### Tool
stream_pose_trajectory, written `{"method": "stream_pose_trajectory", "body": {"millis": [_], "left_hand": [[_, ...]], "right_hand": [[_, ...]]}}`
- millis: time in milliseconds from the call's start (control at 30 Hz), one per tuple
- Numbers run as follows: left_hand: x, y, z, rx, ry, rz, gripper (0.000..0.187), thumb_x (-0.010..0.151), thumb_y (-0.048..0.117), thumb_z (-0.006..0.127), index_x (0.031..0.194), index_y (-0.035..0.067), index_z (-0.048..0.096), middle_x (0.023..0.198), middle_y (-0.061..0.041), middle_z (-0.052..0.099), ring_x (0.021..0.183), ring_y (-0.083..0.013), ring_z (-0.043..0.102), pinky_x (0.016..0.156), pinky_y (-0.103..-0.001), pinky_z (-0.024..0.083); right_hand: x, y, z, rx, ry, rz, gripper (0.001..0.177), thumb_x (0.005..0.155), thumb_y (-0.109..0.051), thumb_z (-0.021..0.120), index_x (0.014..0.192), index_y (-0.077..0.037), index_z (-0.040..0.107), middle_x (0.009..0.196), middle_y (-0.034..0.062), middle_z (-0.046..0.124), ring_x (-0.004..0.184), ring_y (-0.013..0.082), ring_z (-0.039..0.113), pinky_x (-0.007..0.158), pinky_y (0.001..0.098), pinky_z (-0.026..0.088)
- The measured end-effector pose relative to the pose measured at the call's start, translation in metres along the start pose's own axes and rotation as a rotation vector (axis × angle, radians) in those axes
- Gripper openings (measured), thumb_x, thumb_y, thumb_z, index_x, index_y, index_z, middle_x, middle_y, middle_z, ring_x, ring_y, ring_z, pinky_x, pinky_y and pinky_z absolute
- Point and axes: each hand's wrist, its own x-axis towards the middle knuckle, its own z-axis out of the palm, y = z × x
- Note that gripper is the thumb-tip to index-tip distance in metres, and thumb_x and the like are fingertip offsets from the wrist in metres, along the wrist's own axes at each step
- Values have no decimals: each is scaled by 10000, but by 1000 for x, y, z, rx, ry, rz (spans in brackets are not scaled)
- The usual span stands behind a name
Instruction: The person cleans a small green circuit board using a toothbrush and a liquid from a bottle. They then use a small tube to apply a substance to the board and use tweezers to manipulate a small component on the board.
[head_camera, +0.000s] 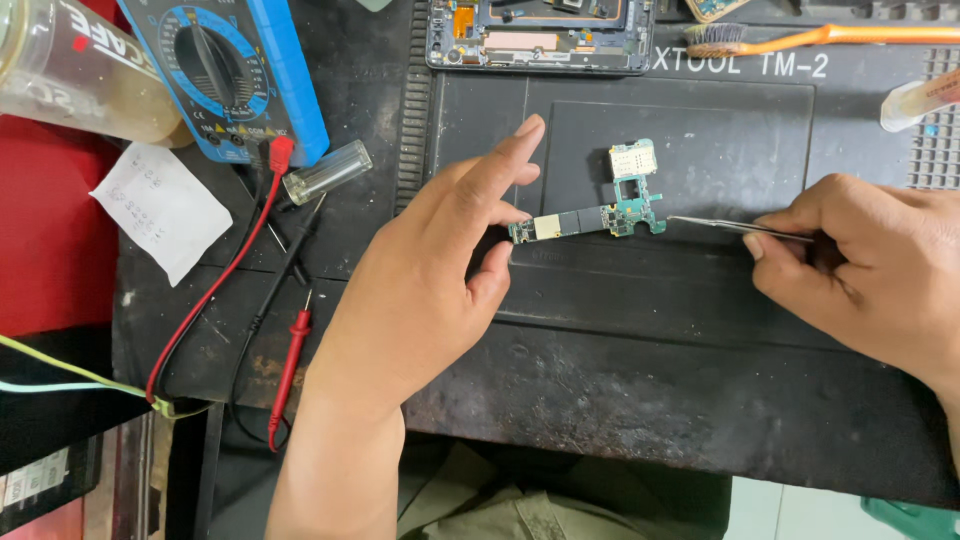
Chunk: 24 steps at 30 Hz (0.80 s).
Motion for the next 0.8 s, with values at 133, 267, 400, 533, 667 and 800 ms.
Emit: {"method": "stream_pose_trajectory", "body": {"millis": [133,267,400,533,667,800], "left_hand": [[-2,-2,2,9,16,12,791,935,-103,534,1598,236,266,1461,-63,620,1113,-128,776,873,-301,596],[-2,-2,1,8,14,14,809,938,-78,599,1602,237,259,1436,-39,633,1100,-124,755,953,-298,590],[-2,0,0,1,8,4,824,942,-44,658,1600,250,259,1424,-31,655,1112,-126,753,977,-295,588],[-5,-8,6,2,14,39,761,1025,14,636,1619,252,226,1409,-44,720,1085,-161,756,1022,-329,583],[-4,-10,10,132,162,164,619,1021,-74,670,1536,166,425,1196,-35,739,1020,-220,677,980,-370,589],[-2,-5,12,228,313,106,494,1018,-22,713,1454,130,538,1110,0,737,992,-208,686,933,-378,579]], "right_hand": [[-2,-1,1,61,-39,50,300,964,-302,739,1179,-94,714,820,101,693,741,267,691,648,419,571],[-3,-5,0,46,-9,94,277,965,-314,761,1137,-100,725,761,50,671,737,243,670,735,402,542],[-4,0,4,20,-17,98,269,971,-323,754,1120,-101,723,765,38,672,721,239,670,722,389,534],[-4,3,3,8,-61,95,292,964,-345,738,1144,-118,703,761,49,667,684,256,664,688,415,555],[-2,-5,-1,39,-20,94,267,977,-322,742,1136,-107,737,768,41,678,751,243,673,728,396,536],[-1,-8,-3,117,33,55,230,989,-232,771,1109,-40,728,786,99,685,716,239,667,659,379,527]]}}
